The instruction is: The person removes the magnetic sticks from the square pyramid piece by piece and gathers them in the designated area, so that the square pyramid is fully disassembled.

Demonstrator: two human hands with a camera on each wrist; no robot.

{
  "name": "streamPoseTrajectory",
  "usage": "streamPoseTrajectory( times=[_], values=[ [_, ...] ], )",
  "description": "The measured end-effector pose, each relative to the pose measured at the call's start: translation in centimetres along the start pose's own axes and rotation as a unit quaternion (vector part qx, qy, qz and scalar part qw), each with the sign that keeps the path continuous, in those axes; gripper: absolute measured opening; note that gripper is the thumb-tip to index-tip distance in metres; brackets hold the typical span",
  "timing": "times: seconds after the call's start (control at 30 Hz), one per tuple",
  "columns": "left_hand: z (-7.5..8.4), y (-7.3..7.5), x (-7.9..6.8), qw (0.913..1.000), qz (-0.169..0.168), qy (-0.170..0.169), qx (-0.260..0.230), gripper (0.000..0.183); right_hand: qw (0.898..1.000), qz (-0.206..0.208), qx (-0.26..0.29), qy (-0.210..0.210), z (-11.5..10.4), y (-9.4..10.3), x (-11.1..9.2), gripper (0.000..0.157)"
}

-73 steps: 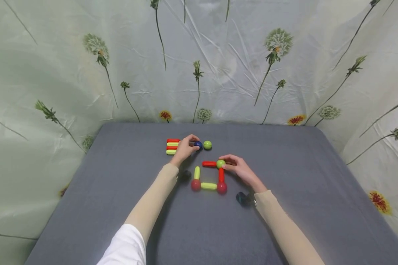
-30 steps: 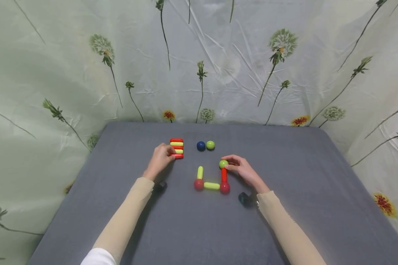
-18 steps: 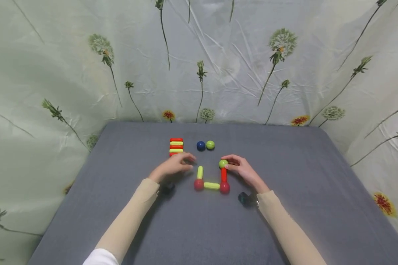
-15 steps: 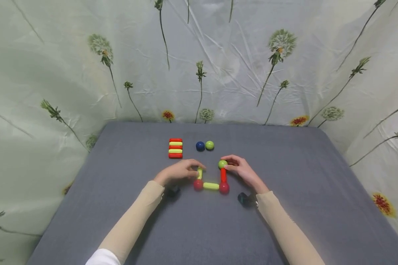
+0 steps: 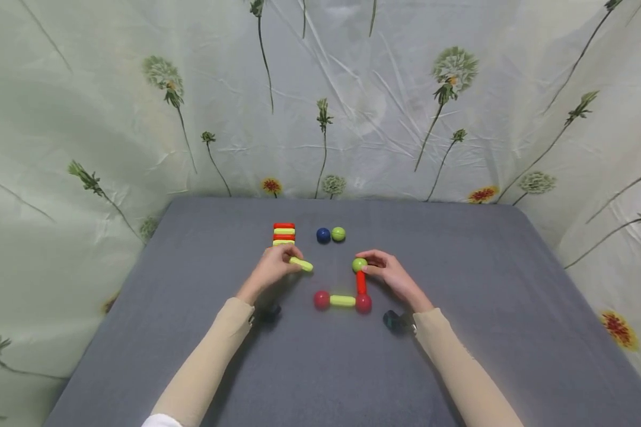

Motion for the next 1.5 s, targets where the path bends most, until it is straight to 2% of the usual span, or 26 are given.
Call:
streamPoseTrajectory(
  times=[0.1, 0.17, 0.37, 0.5, 0.57, 0.63, 0.67, 0.73, 0.8, 0.83, 0.9, 0.97, 1.07, 1.17, 1.23, 1.33, 1.4, 1.5],
  values=[
    [-1.3, 1.5, -0.5, 0.9954, 0.069, 0.039, 0.055, 0.017, 1.0, 0.002, -0.001, 0.0, 0.0, 0.0, 0.1, 0.035],
    [-1.9, 2.2, -0.6, 0.9916, 0.088, 0.047, 0.082, 0.019, 1.0, 0.0, -0.002, 0.001, 0.0, 0.0, 0.1, 0.034],
    [-3.0, 2.7, -0.1, 0.9882, 0.093, 0.032, 0.118, 0.02, 1.0, -0.004, 0.004, 0.003, 0.2, -0.2, 0.1, 0.034],
    [-2.5, 2.6, 0.0, 0.9885, 0.082, 0.018, 0.125, 0.024, 1.0, 0.001, 0.002, 0.008, 0.3, -0.2, 0.0, 0.034],
    [-1.7, 2.2, -0.1, 0.9937, 0.046, -0.014, 0.101, 0.023, 1.0, 0.003, -0.002, 0.011, 0.2, -0.2, -0.1, 0.035],
    [-0.6, 1.2, -0.3, 0.9964, -0.032, -0.054, 0.058, 0.024, 1.0, 0.006, -0.002, 0.008, 0.2, -0.1, -0.1, 0.034],
    [0.0, 0.5, -0.5, 0.9935, -0.083, -0.072, 0.032, 0.025, 1.0, 0.007, -0.002, 0.005, 0.2, -0.1, -0.1, 0.034],
    [1.1, -1.1, -1.1, 0.9774, -0.188, -0.095, -0.007, 0.03, 1.0, 0.007, -0.002, 0.0, 0.2, -0.1, -0.1, 0.034],
    [2.1, -2.6, -1.6, 0.9574, -0.268, -0.109, 0.0, 0.033, 1.0, 0.007, 0.0, -0.007, 0.2, -0.1, -0.1, 0.034],
    [2.4, -3.3, -1.8, 0.9496, -0.29, -0.118, 0.015, 0.033, 1.0, 0.007, -0.001, -0.006, 0.2, -0.1, -0.1, 0.034],
    [2.9, -4.2, -1.9, 0.9419, -0.302, -0.137, 0.052, 0.031, 1.0, 0.005, -0.004, -0.003, 0.2, -0.2, -0.1, 0.034],
    [3.1, -4.8, -1.9, 0.9402, -0.292, -0.154, 0.083, 0.029, 1.0, 0.003, -0.001, -0.001, -0.1, -0.2, -0.3, 0.034],
    [3.3, -5.0, -1.7, 0.9431, -0.272, -0.165, 0.098, 0.025, 1.0, 0.001, 0.0, 0.0, -0.5, -0.3, -0.5, 0.034],
    [3.3, -4.7, -1.4, 0.9549, -0.244, -0.153, 0.073, 0.021, 1.0, 0.002, 0.0, -0.004, -0.6, -0.3, -0.5, 0.034],
    [3.1, -4.4, -0.8, 0.9704, -0.198, -0.133, 0.037, 0.022, 1.0, 0.005, -0.002, -0.003, 0.1, -0.2, -0.1, 0.034],
    [2.4, -4.0, 0.7, 0.9917, -0.097, -0.082, -0.022, 0.024, 1.0, 0.005, -0.002, -0.005, 0.0, -0.1, -0.1, 0.034],
    [1.8, -4.0, 1.8, 0.9977, -0.026, -0.043, -0.045, 0.025, 1.0, 0.003, 0.0, -0.007, 0.1, -0.2, -0.1, 0.034],
    [1.2, -4.2, 3.3, 0.9975, 0.05, 0.02, -0.045, 0.024, 1.0, -0.001, 0.001, -0.005, 0.0, -0.1, -0.1, 0.035]
  ],
)
Point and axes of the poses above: each hand's wrist, its own x-axis towards the middle knuckle, its own y-axis out of the back of the hand, z = x × y, the point moved 3 cm from there along x, towards the middle knuckle, and after that the axes turned 8 degrees about -y, right-handed, at the moved point
